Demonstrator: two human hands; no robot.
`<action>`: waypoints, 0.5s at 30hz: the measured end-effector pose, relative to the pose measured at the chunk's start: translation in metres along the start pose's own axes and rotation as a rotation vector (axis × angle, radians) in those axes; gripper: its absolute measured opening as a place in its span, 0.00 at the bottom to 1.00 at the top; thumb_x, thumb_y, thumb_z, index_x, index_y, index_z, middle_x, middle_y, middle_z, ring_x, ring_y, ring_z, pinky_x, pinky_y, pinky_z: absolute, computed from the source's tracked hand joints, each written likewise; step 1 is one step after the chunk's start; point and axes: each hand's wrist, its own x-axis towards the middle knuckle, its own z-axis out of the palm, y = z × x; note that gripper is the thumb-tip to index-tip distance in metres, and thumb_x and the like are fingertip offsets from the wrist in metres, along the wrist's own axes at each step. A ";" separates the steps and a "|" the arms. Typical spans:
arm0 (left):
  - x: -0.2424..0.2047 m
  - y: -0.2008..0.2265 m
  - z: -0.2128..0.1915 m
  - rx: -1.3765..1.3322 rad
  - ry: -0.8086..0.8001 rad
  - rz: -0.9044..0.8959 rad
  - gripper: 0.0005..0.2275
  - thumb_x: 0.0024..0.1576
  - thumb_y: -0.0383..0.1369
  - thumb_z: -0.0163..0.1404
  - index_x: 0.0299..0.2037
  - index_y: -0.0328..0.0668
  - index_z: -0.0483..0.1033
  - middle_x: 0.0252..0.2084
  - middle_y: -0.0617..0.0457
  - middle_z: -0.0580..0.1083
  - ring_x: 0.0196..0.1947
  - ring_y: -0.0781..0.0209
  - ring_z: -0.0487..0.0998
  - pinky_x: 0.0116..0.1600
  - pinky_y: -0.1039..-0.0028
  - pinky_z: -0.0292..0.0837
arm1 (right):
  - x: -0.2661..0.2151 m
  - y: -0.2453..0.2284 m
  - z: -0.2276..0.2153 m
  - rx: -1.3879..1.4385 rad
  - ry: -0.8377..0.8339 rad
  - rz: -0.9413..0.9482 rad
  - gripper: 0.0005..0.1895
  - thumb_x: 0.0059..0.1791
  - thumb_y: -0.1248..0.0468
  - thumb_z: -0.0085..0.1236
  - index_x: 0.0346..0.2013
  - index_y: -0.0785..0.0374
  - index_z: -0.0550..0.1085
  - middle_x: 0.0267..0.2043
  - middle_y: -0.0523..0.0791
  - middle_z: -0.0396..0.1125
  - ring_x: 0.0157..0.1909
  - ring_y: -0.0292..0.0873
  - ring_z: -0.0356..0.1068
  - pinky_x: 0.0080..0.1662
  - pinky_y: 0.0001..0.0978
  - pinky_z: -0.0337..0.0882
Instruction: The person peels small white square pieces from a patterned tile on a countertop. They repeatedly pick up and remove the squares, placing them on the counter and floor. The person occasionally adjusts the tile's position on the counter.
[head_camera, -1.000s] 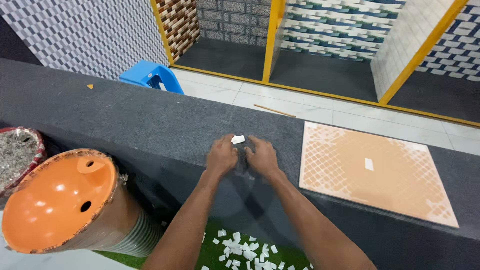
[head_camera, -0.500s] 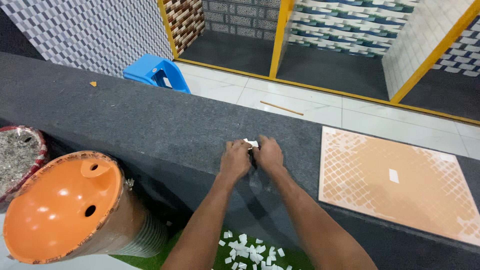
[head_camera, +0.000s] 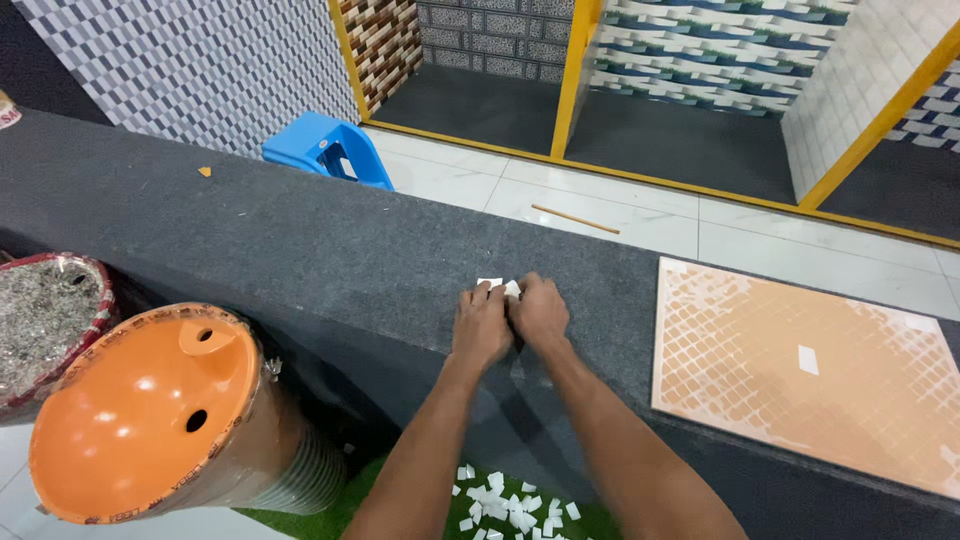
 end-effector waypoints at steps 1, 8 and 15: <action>-0.001 -0.001 0.002 -0.019 -0.002 0.001 0.24 0.59 0.28 0.48 0.68 0.43 0.65 0.71 0.40 0.61 0.68 0.39 0.62 0.67 0.55 0.64 | -0.005 -0.001 -0.003 0.065 0.024 0.008 0.13 0.52 0.53 0.59 0.48 0.51 0.77 0.47 0.47 0.69 0.55 0.57 0.74 0.53 0.53 0.76; 0.008 -0.010 0.008 -0.080 0.059 0.000 0.21 0.60 0.29 0.49 0.66 0.42 0.68 0.68 0.40 0.66 0.67 0.40 0.67 0.65 0.56 0.68 | 0.020 0.030 0.013 0.297 0.179 0.076 0.12 0.51 0.55 0.61 0.44 0.57 0.80 0.41 0.50 0.76 0.51 0.59 0.76 0.49 0.54 0.77; 0.001 0.017 -0.014 -0.121 0.030 0.020 0.19 0.63 0.31 0.44 0.65 0.49 0.71 0.67 0.42 0.68 0.67 0.36 0.68 0.65 0.47 0.67 | 0.007 0.040 -0.004 0.409 0.176 -0.015 0.11 0.51 0.58 0.60 0.45 0.59 0.81 0.41 0.52 0.77 0.51 0.59 0.76 0.50 0.52 0.75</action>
